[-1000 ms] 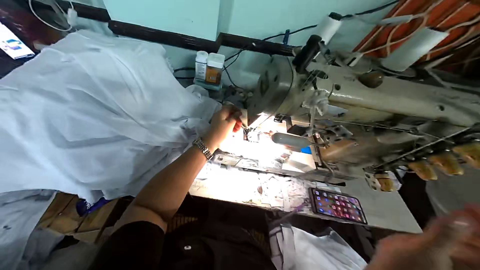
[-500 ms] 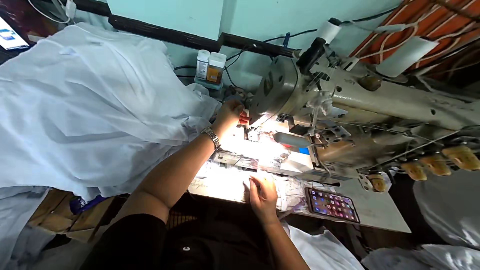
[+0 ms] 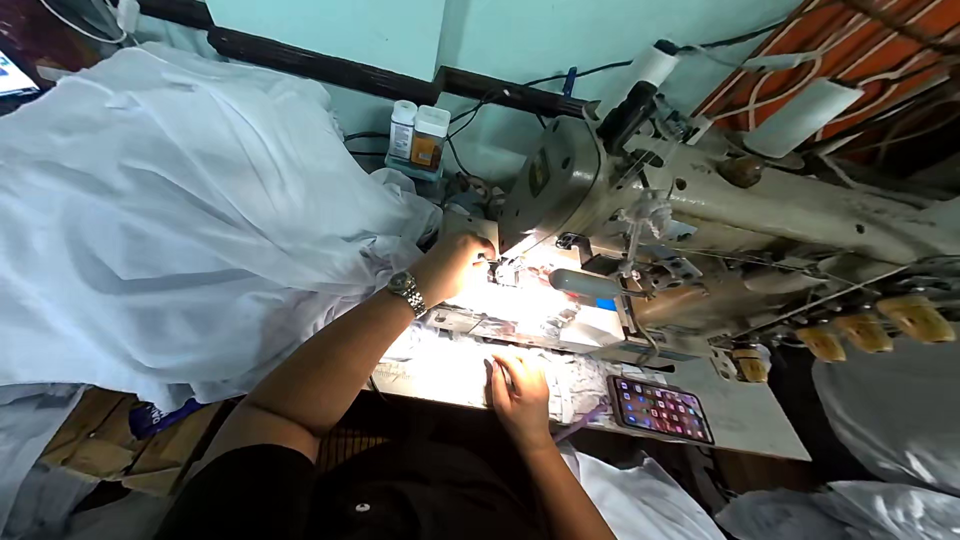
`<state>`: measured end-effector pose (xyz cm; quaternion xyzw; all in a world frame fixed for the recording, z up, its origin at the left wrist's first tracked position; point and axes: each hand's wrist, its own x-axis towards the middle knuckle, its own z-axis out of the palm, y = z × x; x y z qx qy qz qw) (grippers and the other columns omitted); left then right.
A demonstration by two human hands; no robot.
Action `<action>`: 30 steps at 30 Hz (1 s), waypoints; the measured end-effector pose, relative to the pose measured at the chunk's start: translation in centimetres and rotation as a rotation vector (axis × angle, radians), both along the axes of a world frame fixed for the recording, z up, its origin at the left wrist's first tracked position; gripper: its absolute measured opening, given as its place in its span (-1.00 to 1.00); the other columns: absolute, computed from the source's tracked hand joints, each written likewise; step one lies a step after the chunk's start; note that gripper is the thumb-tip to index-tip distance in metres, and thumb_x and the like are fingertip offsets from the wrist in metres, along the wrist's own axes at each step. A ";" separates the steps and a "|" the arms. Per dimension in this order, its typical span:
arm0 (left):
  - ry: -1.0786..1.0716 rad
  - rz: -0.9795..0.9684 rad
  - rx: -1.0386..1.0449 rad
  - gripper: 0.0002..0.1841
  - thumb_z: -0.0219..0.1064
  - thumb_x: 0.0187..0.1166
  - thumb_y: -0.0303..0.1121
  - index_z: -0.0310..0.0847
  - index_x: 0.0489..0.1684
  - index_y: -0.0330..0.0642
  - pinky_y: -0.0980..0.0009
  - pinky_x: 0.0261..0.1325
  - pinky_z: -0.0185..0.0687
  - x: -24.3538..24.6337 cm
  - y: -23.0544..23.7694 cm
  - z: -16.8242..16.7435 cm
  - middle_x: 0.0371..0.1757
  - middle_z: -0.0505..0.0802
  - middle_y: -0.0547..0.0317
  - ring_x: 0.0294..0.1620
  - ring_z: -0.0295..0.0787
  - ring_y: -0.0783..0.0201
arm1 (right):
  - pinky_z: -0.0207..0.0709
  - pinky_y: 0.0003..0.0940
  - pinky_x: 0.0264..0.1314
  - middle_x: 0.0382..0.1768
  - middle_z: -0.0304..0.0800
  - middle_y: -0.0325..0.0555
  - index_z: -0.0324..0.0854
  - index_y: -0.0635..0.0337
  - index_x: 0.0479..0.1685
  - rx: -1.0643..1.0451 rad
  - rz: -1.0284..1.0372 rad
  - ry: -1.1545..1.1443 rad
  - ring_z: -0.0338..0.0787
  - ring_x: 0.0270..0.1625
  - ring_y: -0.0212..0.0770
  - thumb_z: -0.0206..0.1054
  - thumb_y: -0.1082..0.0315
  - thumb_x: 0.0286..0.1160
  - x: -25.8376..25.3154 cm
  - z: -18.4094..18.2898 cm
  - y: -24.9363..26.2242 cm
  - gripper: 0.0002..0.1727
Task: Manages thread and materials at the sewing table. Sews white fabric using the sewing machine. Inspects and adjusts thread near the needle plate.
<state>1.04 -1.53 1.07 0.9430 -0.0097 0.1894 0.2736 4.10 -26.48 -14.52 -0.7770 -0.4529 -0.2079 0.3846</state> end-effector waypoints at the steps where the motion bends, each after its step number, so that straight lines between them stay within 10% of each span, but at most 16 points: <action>1: -0.024 -0.002 0.029 -0.86 0.32 0.56 -0.56 0.83 -0.17 -0.29 0.10 0.19 0.68 0.1 -0.1 -0.2 -0.16 0.88 -0.09 -0.02 0.83 0.02 | 0.63 -0.20 0.20 -0.14 0.90 -0.12 0.91 0.10 -0.12 -0.001 -0.006 -0.003 0.81 0.03 -0.17 0.29 0.26 0.53 0.0 0.0 0.0 -0.74; 9: -0.145 0.111 0.041 -0.94 0.38 0.51 -0.47 0.77 -0.29 -0.22 0.17 -0.09 0.68 -0.5 -1.1 -0.8 -0.30 0.75 0.02 -0.22 0.73 0.10 | 0.63 -0.20 0.14 -0.17 0.90 -0.16 0.90 0.08 -0.13 -0.020 -0.007 -0.001 0.82 -0.03 -0.19 0.28 0.25 0.54 0.1 -0.2 -0.1 -0.74; 24: -0.243 0.640 0.004 -0.83 0.26 0.54 -0.40 0.78 -0.21 -0.24 0.01 0.26 0.63 -4.8 6.6 -0.8 0.08 0.81 -0.08 0.21 0.72 -0.03 | 0.66 -0.15 0.16 -0.15 0.91 -0.18 0.90 0.04 -0.15 -0.058 -0.041 -0.013 0.83 0.01 -0.17 0.29 0.22 0.55 -0.1 0.0 0.0 -0.75; 30: -0.197 0.242 0.192 -0.77 0.31 0.63 -0.26 0.88 0.04 -0.01 -0.06 0.45 0.49 -1.3 2.0 -0.5 0.21 0.86 0.10 0.39 0.68 0.02 | 0.65 -0.16 0.14 -0.17 0.89 -0.17 0.91 0.04 -0.13 -0.071 -0.042 -0.016 0.82 -0.01 -0.17 0.28 0.22 0.57 -0.1 -0.1 0.0 -0.74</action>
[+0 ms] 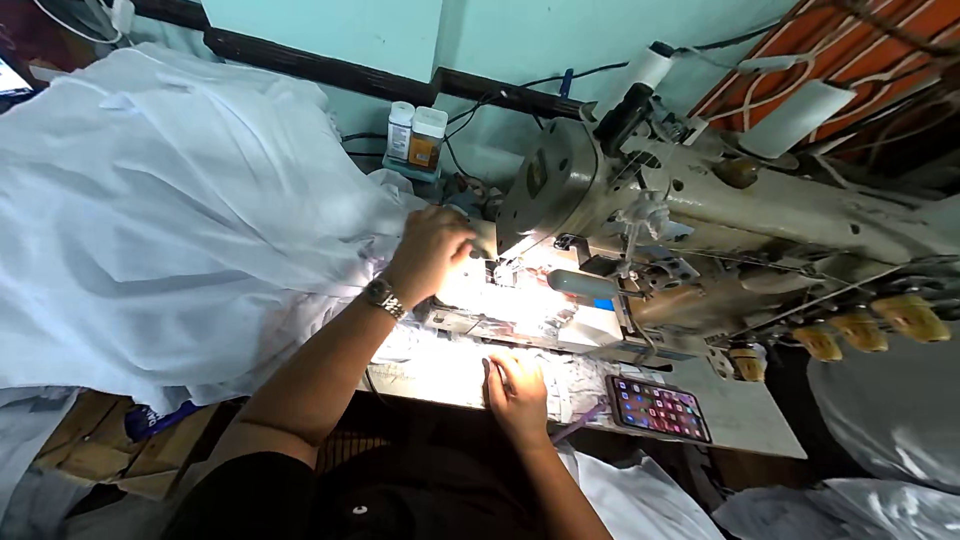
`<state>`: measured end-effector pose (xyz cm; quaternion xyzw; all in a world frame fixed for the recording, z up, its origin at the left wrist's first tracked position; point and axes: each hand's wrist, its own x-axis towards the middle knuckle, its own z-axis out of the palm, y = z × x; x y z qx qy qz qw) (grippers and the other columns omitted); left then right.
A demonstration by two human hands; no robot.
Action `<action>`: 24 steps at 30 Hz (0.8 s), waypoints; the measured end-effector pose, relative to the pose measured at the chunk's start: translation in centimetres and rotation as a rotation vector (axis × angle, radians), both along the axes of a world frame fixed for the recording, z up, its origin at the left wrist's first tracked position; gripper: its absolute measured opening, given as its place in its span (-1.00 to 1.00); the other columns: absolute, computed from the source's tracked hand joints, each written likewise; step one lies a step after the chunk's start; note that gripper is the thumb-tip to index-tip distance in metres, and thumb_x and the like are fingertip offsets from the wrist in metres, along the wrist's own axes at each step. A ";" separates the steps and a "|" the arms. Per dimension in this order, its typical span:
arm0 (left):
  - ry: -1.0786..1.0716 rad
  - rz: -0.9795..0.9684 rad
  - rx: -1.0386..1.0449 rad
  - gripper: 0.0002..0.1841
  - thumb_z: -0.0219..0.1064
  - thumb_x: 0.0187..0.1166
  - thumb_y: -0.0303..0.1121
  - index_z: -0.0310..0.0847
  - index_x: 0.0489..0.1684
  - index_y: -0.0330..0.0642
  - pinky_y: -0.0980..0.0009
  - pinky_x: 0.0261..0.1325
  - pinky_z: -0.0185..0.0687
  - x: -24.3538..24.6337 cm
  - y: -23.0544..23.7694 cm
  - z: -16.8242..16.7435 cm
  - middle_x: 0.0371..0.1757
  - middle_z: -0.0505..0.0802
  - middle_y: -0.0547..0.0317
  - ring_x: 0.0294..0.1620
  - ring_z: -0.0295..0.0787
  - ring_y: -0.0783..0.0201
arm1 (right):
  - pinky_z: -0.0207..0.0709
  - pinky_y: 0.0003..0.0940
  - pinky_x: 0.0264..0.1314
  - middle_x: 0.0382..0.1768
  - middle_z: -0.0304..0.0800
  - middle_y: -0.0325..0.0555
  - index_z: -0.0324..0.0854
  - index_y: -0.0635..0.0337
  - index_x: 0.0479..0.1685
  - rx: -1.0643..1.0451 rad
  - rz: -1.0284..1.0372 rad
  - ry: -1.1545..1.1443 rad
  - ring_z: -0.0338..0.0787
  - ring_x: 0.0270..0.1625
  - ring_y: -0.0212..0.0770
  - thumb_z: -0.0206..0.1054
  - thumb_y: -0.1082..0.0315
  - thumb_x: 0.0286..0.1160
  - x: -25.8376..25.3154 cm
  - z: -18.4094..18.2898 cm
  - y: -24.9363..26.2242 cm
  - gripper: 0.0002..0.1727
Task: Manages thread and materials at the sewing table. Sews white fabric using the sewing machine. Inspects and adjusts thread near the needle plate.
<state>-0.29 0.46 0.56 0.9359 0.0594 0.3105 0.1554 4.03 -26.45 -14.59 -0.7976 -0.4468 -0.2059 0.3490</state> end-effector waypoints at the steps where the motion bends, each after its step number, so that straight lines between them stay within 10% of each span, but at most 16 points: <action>1: 0.029 -0.035 0.041 -0.79 0.31 0.64 -0.24 0.89 0.01 0.04 -0.04 0.49 0.44 0.5 -0.8 0.1 0.18 0.87 0.16 0.39 0.67 0.06 | 0.64 -0.17 0.13 -0.18 0.89 -0.17 0.91 0.04 -0.14 0.002 -0.001 -0.003 0.81 -0.01 -0.17 0.28 0.23 0.56 0.0 0.0 0.0 -0.74; 8: 0.149 -0.069 0.151 -0.88 0.37 0.55 -0.36 0.85 -0.27 -0.04 -0.02 0.53 0.32 1.9 -2.7 0.5 -0.01 0.86 0.13 0.32 0.67 0.03 | 0.65 -0.17 0.15 -0.17 0.90 -0.18 0.91 0.04 -0.15 -0.003 -0.011 -0.003 0.82 -0.01 -0.17 0.28 0.23 0.55 -0.1 0.0 0.0 -0.75; 18: 0.110 0.039 0.282 -0.89 0.38 0.55 -0.33 0.81 -0.12 0.01 -0.19 0.61 0.23 2.6 -1.8 0.0 0.06 0.83 0.11 0.37 0.65 -0.02 | 0.64 -0.17 0.14 -0.15 0.90 -0.19 0.90 0.03 -0.15 -0.005 -0.009 0.007 0.81 0.00 -0.18 0.28 0.22 0.56 -0.1 0.0 -0.1 -0.75; 24: 0.068 -0.135 0.005 -0.88 0.41 0.41 -0.28 0.75 -0.43 -0.08 -0.06 0.21 0.55 0.8 -1.6 0.8 -0.13 0.84 0.11 0.11 0.73 0.05 | 0.65 -0.15 0.13 -0.14 0.90 -0.18 0.91 0.02 -0.14 -0.009 -0.001 0.008 0.82 -0.01 -0.17 0.27 0.21 0.55 -0.1 0.1 0.0 -0.74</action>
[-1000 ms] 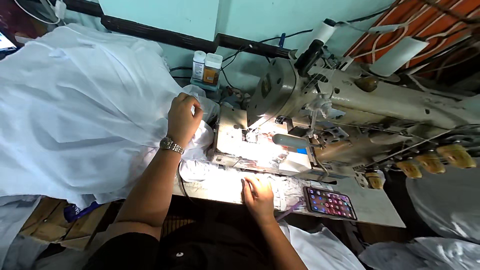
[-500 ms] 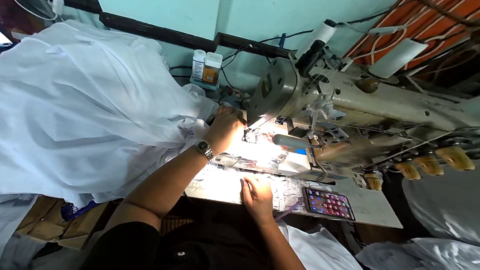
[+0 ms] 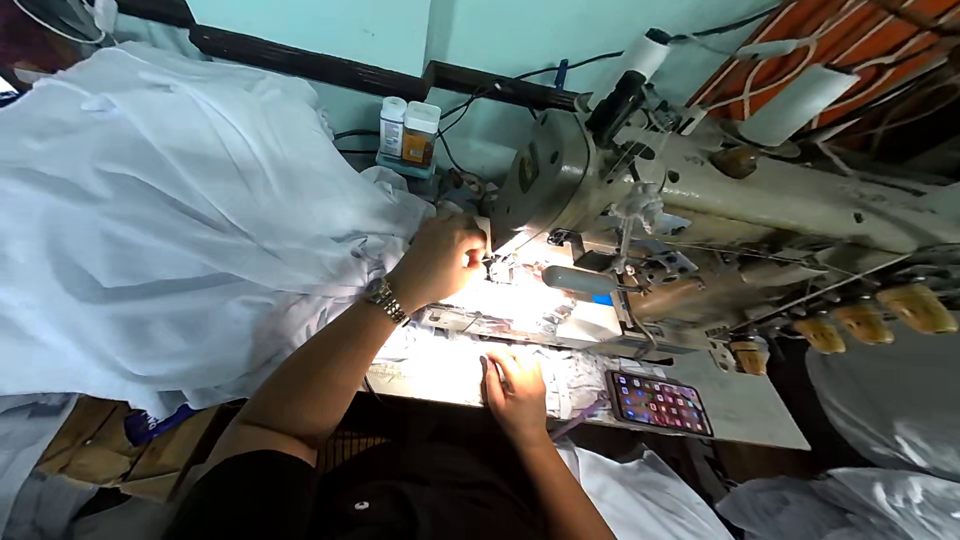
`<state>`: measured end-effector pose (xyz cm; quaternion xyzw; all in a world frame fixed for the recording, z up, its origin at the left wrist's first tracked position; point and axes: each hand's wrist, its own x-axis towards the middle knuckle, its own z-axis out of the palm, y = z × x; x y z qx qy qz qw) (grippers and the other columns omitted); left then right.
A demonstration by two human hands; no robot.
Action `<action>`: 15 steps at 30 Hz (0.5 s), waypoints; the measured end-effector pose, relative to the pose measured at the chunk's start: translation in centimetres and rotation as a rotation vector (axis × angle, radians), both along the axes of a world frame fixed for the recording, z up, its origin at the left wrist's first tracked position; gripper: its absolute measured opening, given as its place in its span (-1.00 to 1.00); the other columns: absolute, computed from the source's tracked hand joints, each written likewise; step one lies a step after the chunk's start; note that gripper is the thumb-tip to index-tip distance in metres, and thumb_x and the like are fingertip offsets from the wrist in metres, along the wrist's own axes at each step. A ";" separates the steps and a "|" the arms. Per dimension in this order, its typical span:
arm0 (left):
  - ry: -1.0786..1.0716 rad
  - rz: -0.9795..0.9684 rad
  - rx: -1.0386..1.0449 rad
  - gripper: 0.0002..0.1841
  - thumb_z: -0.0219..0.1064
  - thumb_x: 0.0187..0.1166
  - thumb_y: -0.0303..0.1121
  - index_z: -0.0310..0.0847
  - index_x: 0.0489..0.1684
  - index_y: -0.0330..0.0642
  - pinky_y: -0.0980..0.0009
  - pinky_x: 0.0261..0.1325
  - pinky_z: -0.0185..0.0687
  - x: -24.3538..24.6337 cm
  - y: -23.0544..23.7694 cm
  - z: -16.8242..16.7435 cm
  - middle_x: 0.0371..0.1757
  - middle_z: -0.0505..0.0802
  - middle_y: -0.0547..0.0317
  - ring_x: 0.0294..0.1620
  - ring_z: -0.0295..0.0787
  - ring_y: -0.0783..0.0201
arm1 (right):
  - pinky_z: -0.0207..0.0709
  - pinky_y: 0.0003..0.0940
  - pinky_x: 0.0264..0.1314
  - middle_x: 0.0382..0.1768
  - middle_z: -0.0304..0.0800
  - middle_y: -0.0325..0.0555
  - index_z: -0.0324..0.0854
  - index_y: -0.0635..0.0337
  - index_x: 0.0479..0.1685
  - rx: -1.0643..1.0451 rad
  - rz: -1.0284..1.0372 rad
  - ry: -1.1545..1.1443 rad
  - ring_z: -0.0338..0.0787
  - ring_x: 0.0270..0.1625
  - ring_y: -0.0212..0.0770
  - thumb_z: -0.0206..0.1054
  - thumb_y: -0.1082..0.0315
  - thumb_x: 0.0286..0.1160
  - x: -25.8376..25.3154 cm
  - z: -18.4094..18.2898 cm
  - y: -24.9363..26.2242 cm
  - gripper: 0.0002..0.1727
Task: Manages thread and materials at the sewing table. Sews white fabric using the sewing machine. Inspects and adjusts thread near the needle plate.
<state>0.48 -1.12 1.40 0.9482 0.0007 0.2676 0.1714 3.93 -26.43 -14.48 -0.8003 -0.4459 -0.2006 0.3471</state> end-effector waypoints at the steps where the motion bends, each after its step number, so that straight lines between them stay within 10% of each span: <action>1: -0.012 -0.073 -0.040 -0.87 0.38 0.41 -0.30 0.72 -0.49 -0.11 0.01 0.13 0.58 -0.3 -0.1 -0.1 -0.21 0.83 0.10 0.03 0.76 0.09 | 0.65 -0.16 0.13 -0.15 0.90 -0.19 0.90 0.02 -0.14 -0.001 0.002 0.001 0.82 -0.01 -0.17 0.28 0.22 0.56 -0.1 0.0 0.0 -0.74; 8: -0.035 -0.371 -0.445 -0.93 0.30 0.41 -0.53 0.70 -0.41 -0.30 0.54 -0.13 0.56 -0.5 -0.1 -1.2 -0.19 0.79 0.10 -0.19 0.67 0.42 | 0.63 -0.16 0.15 -0.14 0.90 -0.19 0.91 0.02 -0.15 -0.003 -0.002 0.000 0.82 0.01 -0.18 0.28 0.22 0.55 0.0 0.0 0.0 -0.75; 15: 0.022 -0.405 -0.730 -0.90 0.22 0.44 -0.46 0.64 -0.39 -0.24 0.48 -0.34 0.56 -2.4 0.4 -1.8 -0.34 0.73 0.16 -0.38 0.63 0.39 | 0.63 -0.18 0.15 -0.14 0.90 -0.20 0.91 0.00 -0.17 -0.005 -0.003 -0.009 0.81 0.00 -0.19 0.28 0.22 0.55 0.0 -0.1 -0.1 -0.75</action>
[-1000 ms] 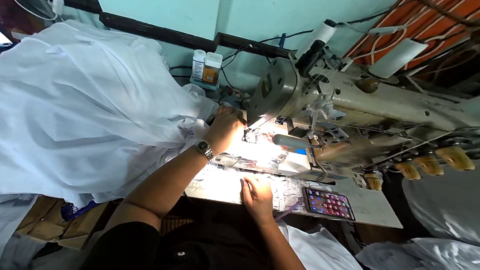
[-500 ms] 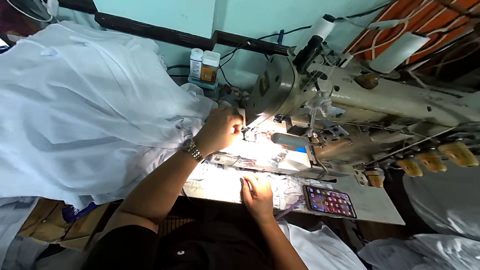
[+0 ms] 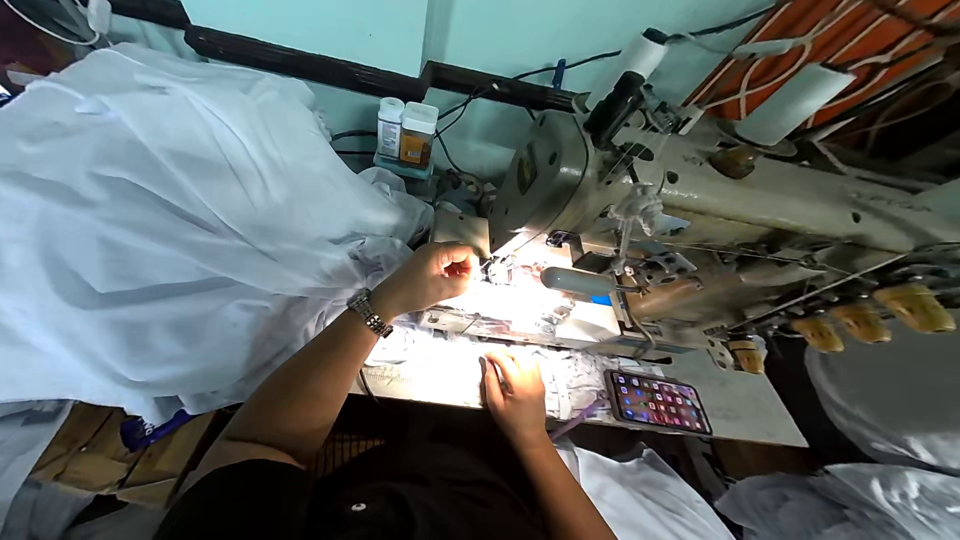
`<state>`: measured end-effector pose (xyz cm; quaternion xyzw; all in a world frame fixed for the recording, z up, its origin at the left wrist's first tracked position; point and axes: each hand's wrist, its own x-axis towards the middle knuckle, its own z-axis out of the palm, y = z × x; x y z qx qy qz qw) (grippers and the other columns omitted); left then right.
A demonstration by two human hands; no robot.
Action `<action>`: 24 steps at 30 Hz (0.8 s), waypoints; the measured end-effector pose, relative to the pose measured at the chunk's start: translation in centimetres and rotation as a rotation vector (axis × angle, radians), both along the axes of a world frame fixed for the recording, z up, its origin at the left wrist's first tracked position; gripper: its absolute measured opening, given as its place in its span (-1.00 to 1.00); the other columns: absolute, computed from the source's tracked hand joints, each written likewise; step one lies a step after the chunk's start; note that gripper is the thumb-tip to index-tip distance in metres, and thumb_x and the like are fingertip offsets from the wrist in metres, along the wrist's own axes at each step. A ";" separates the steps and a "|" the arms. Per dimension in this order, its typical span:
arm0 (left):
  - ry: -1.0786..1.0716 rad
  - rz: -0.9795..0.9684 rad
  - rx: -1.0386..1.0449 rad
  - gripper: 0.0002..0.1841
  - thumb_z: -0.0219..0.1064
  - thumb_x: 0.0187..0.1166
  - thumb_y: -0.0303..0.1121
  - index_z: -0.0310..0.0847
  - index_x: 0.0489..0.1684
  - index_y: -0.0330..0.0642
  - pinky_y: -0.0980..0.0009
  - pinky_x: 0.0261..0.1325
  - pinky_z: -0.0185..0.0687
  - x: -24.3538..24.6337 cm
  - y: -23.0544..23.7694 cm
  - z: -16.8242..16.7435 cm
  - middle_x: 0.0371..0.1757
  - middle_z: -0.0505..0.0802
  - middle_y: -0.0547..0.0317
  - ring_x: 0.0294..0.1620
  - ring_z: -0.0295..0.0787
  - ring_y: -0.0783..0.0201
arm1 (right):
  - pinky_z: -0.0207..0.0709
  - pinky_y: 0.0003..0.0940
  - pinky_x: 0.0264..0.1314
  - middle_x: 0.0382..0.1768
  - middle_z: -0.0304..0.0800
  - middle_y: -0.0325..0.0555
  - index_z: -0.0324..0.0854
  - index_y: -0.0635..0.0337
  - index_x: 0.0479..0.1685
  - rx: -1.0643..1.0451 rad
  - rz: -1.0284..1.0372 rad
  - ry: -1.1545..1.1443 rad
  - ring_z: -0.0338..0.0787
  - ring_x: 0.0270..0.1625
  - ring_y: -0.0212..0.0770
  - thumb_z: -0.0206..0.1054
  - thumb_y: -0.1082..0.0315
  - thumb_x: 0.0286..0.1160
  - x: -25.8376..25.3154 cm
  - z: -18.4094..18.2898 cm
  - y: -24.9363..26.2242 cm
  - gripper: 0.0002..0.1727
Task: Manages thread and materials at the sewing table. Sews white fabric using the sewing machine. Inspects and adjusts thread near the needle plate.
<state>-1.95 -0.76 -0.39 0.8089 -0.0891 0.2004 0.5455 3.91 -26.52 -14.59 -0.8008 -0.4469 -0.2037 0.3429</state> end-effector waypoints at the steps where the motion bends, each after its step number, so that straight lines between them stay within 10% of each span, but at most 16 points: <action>1: 0.002 0.012 -0.063 -0.88 0.19 0.45 -0.44 0.63 -0.38 -0.23 0.47 -0.30 0.55 -0.3 0.5 -0.5 -0.32 0.74 0.17 -0.35 0.63 0.40 | 0.63 -0.18 0.15 -0.14 0.90 -0.20 0.90 0.01 -0.17 0.002 0.002 0.001 0.81 0.00 -0.19 0.29 0.21 0.55 0.0 0.0 0.0 -0.75; 4: 0.016 0.073 -0.379 -0.84 0.11 0.50 -0.39 0.65 -0.33 -0.09 0.31 0.08 0.71 -1.0 2.6 -1.1 -0.17 0.80 0.27 -0.10 0.74 0.36 | 0.64 -0.17 0.17 -0.12 0.91 -0.21 0.91 0.00 -0.16 0.005 0.000 0.003 0.82 0.03 -0.19 0.28 0.21 0.56 0.2 -0.1 0.0 -0.75; 8: -0.062 0.369 -0.646 -0.78 0.01 0.60 -0.46 0.55 -0.38 0.00 0.39 0.04 0.71 -2.0 4.5 -0.4 -0.19 0.80 0.33 -0.15 0.74 0.40 | 0.64 -0.18 0.15 -0.11 0.91 -0.20 0.91 0.00 -0.15 0.000 -0.001 0.003 0.82 0.02 -0.19 0.29 0.21 0.55 0.0 -0.2 0.0 -0.75; 12: -0.128 0.566 -0.104 -0.81 0.18 0.62 -0.46 0.69 -0.09 -0.37 0.22 0.16 0.79 -1.2 3.6 0.0 -0.07 0.87 0.01 -0.04 0.85 0.25 | 0.65 -0.15 0.17 -0.11 0.90 -0.18 0.90 0.01 -0.14 -0.009 0.008 0.010 0.82 0.04 -0.17 0.29 0.21 0.55 0.0 0.0 0.1 -0.76; 16: -0.068 0.446 0.517 -0.81 0.30 0.65 -0.37 0.86 -0.11 -0.20 0.16 0.32 0.69 1.0 0.6 1.0 -0.01 0.89 0.04 0.13 0.82 0.16 | 0.63 -0.16 0.17 -0.12 0.91 -0.19 0.91 0.01 -0.15 -0.014 -0.006 -0.003 0.82 0.03 -0.17 0.29 0.22 0.55 0.0 0.1 0.1 -0.75; 24: 0.042 0.319 0.829 -0.83 0.32 0.63 -0.41 0.83 -0.31 -0.22 0.05 0.14 0.69 3.5 -1.0 2.1 -0.25 0.86 -0.01 -0.05 0.84 0.01 | 0.64 -0.17 0.14 -0.14 0.90 -0.20 0.91 0.01 -0.16 -0.006 -0.010 -0.008 0.82 0.00 -0.19 0.28 0.22 0.54 0.0 0.0 0.1 -0.75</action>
